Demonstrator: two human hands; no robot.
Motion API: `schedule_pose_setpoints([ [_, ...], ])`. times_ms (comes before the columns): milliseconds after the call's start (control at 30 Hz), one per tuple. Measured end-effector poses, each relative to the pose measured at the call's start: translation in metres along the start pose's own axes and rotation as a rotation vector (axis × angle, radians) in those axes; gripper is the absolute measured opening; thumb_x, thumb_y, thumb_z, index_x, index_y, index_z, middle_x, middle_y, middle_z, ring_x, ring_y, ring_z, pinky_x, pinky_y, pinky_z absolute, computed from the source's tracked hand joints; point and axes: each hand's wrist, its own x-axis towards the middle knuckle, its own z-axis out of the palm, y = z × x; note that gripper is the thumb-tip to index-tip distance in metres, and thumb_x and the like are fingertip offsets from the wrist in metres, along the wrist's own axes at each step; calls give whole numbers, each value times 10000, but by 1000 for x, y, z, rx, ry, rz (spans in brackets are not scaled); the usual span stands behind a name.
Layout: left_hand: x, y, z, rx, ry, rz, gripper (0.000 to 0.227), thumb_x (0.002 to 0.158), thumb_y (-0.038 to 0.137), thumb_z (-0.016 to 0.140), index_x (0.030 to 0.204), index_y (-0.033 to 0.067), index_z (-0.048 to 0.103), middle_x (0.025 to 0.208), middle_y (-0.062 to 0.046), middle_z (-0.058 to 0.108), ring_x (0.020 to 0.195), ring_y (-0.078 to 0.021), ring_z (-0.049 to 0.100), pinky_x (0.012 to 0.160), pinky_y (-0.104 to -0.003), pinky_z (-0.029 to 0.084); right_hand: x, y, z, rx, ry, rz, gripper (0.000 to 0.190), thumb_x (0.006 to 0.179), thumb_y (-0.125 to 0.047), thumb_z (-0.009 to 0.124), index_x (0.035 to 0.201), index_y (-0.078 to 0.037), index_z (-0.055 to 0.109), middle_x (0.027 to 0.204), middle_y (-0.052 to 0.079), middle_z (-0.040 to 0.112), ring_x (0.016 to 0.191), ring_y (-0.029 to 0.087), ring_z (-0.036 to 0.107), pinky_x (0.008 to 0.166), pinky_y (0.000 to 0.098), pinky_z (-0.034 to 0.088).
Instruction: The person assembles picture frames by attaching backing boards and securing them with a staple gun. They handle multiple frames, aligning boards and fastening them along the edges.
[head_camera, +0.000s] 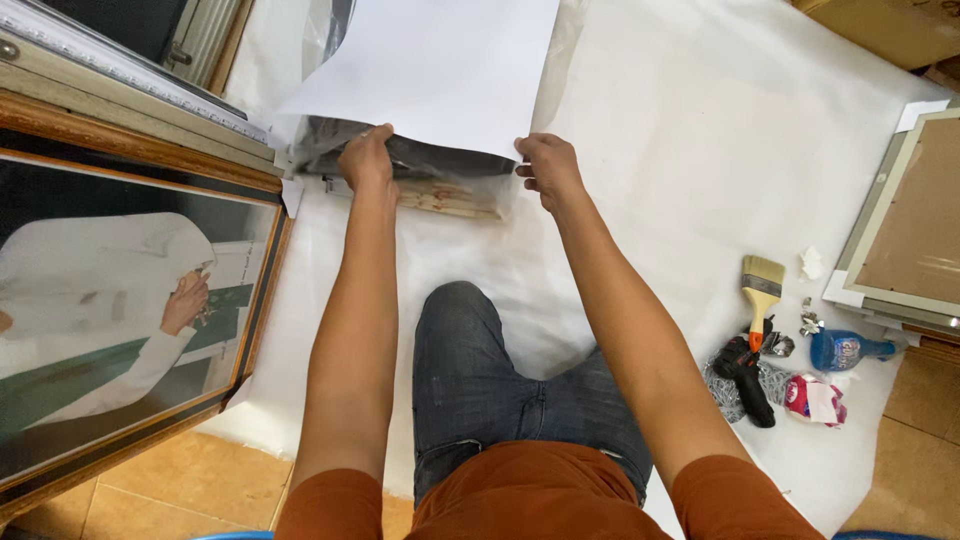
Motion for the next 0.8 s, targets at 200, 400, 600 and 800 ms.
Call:
schedule_pose_setpoints([
  [200,7,12,16,-294,-105,87,374,740,-7,768,1084,-130,692,1180,-203,701,1040,-298,677,940,-414,524,-11,-9,11,-178,116,-76,765,857,-294,741,1462,30,405,1018,151,698,751,183,669,590,337,531],
  [400,28,-19,8,-243,-8,-65,326,843,56,790,1101,-111,679,985,-201,666,849,-315,553,709,-494,409,0,35,8,-137,-101,-230,807,875,-308,750,1518,30,398,1243,191,678,1019,229,718,728,356,628],
  [600,42,-98,-31,-205,-19,-147,324,913,185,722,1153,-11,628,1010,-135,651,867,-308,641,671,-498,576,-16,121,-17,-415,-118,-40,761,850,-339,742,1489,-42,455,1365,178,629,1081,313,692,820,404,600],
  [800,-12,-168,-70,2,-103,-121,330,911,257,812,960,40,569,871,-49,594,802,-208,593,624,-372,455,-58,209,-94,-600,-92,5,600,848,-385,713,1329,-34,641,1290,193,689,1163,300,660,982,377,521],
])
